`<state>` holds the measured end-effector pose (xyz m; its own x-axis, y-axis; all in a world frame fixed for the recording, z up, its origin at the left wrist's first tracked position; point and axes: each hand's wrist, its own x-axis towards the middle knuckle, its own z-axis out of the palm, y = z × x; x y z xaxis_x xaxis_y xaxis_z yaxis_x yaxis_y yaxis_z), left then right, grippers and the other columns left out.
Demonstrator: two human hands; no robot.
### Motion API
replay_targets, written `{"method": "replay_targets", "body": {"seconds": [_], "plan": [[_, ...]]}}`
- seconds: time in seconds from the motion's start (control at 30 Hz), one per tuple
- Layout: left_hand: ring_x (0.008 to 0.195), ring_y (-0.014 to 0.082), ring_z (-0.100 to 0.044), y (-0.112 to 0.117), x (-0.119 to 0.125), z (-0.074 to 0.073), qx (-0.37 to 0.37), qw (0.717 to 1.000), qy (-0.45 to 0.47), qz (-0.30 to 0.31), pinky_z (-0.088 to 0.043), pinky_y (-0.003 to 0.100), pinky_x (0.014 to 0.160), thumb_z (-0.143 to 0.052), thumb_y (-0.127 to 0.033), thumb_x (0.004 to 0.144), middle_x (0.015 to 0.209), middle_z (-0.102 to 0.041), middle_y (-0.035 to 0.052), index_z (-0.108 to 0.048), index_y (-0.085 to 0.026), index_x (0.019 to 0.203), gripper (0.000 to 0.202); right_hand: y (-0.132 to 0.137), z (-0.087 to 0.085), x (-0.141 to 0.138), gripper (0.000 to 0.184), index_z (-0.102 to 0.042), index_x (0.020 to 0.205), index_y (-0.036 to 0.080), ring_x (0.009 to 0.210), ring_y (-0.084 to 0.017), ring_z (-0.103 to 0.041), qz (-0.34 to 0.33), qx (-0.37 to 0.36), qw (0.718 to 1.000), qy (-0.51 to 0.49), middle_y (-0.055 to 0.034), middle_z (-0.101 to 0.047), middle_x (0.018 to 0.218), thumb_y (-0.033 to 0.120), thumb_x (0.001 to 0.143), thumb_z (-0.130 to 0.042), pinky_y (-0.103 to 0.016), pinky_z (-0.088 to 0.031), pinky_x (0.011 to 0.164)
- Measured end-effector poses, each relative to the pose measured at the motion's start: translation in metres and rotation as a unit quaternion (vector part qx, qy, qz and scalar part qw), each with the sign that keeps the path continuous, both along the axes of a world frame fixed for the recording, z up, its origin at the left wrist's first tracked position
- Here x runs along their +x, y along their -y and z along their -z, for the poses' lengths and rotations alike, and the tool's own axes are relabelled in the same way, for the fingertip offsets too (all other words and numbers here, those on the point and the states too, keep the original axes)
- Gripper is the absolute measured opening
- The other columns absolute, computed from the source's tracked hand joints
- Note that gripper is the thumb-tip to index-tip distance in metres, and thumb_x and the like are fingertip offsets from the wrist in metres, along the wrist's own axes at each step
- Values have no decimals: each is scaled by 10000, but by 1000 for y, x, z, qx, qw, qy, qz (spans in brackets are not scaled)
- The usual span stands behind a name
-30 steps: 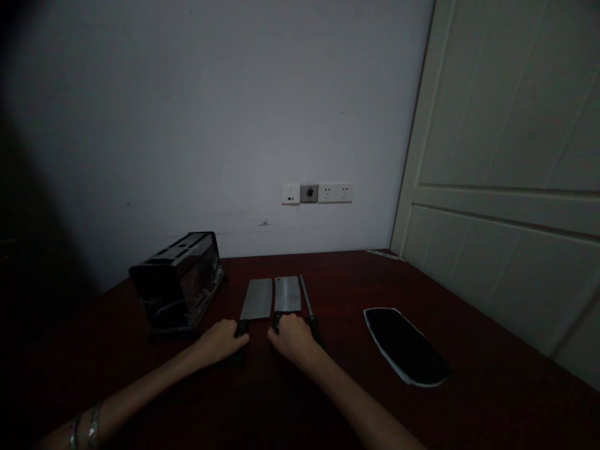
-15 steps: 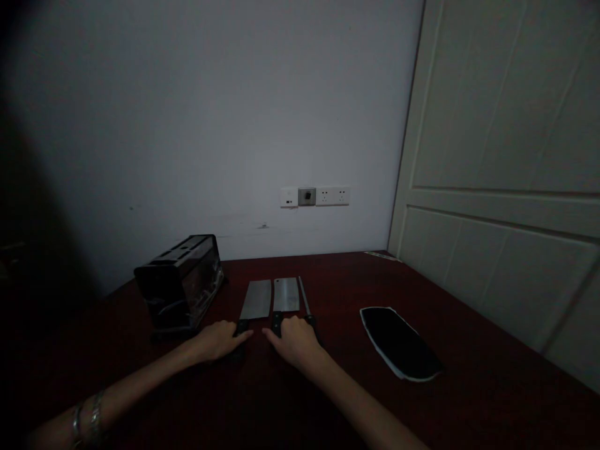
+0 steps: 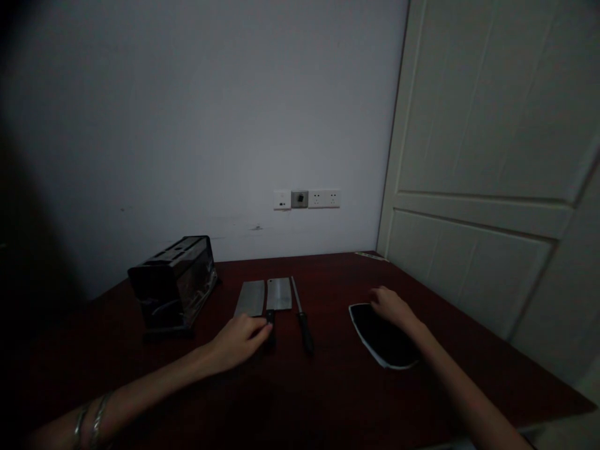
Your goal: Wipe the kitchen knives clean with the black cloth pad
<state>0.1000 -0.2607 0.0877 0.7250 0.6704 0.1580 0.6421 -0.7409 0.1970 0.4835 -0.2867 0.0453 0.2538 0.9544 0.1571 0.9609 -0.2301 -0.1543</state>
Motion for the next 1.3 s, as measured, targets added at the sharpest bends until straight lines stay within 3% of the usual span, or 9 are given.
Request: {"method": "replay_targets", "body": {"seconds": [0.17, 0.33, 0.5, 0.67, 0.83, 0.93, 1.0, 1.1, 1.3], "plan": [[557, 149, -579, 42, 13, -3, 22, 994, -34, 104, -351, 236, 539, -242, -392, 883, 608, -623, 52, -626, -164, 717, 477, -5, 28, 31, 408, -565, 1132, 154, 1181, -228, -413, -79, -4, 995, -53, -116, -496, 1250, 212, 741, -466, -351, -288, 980], [499, 157, -561, 62, 10, -2, 37, 983, -53, 171, -345, 261, 509, -235, -378, 886, 577, -616, 55, -618, -179, 722, 461, -5, 20, 25, 239, -656, 872, 136, 1048, -236, -511, -105, 23, 989, -100, -134, -604, 1059, 182, 713, -484, -314, -342, 902], [534, 137, -545, 60, 5, 1, -21, 989, 2, 148, -351, 252, 522, -291, -369, 872, 628, -613, 36, -592, -186, 739, 376, -5, -17, 11, 81, -606, 674, 158, 692, -196, -564, -66, 27, 987, -144, -61, -619, 704, 189, 657, -533, -283, -399, 666], [747, 127, -536, 50, 3, 0, -139, 971, 185, 61, -409, 235, 647, -462, -345, 791, 906, -584, 40, -496, -189, 1048, 303, 6, -79, -45, 197, -586, 686, 163, 602, -149, -517, -153, 67, 949, -269, -3, -571, 632, 358, 668, -561, -245, -378, 565], [923, 176, -511, 36, 4, -1, -272, 910, 310, -30, -415, 319, 802, -628, -411, 660, 1185, -468, 141, -225, -162, 1332, 822, 23, -127, -127, 265, -571, 737, 181, 556, -104, -475, -229, 117, 875, -411, 29, -529, 617, 437, 668, -573, -202, -341, 504], [930, 196, -535, 31, -1, -1, -384, 840, 382, -28, -409, 326, 820, -680, -391, 613, 1113, -549, 119, -431, -133, 1215, 701, 25, -137, -165, 250, -561, 747, 188, 546, -91, -459, -214, 151, 840, -476, 36, -516, 613, 421, 659, -586, -185, -321, 477], [884, 199, -561, 30, -8, -2, -453, 785, 422, -19, -415, 316, 803, -663, -397, 628, 973, -619, 95, -596, -107, 970, 454, 23, -138, -181, 231, -553, 740, 181, 565, -97, -478, -202, 159, 812, -525, 27, -526, 631, 389, 649, -596, -190, -345, 491], [815, 182, -583, 32, -28, -4, -498, 725, 474, -42, -422, 297, 785, -630, -369, 652, 812, -643, 70, -626, -109, 748, 277, 18, -129, -194, 198, -539, 763, 167, 594, -105, -505, -197, 136, 758, -607, 9, -542, 670, 311, 641, -599, -199, -374, 509], [891, 178, -575, 27, -88, -7, -434, 717, 519, -169, -449, 276, 762, -542, -301, 675, 890, -638, 33, -597, -171, 846, 221, 11, -77, -227, 474, -495, 984, 183, 596, -117, -533, -188, -69, 673, -712, 19, -576, 709, 133, 526, -609, -217, -406, 499]]}}
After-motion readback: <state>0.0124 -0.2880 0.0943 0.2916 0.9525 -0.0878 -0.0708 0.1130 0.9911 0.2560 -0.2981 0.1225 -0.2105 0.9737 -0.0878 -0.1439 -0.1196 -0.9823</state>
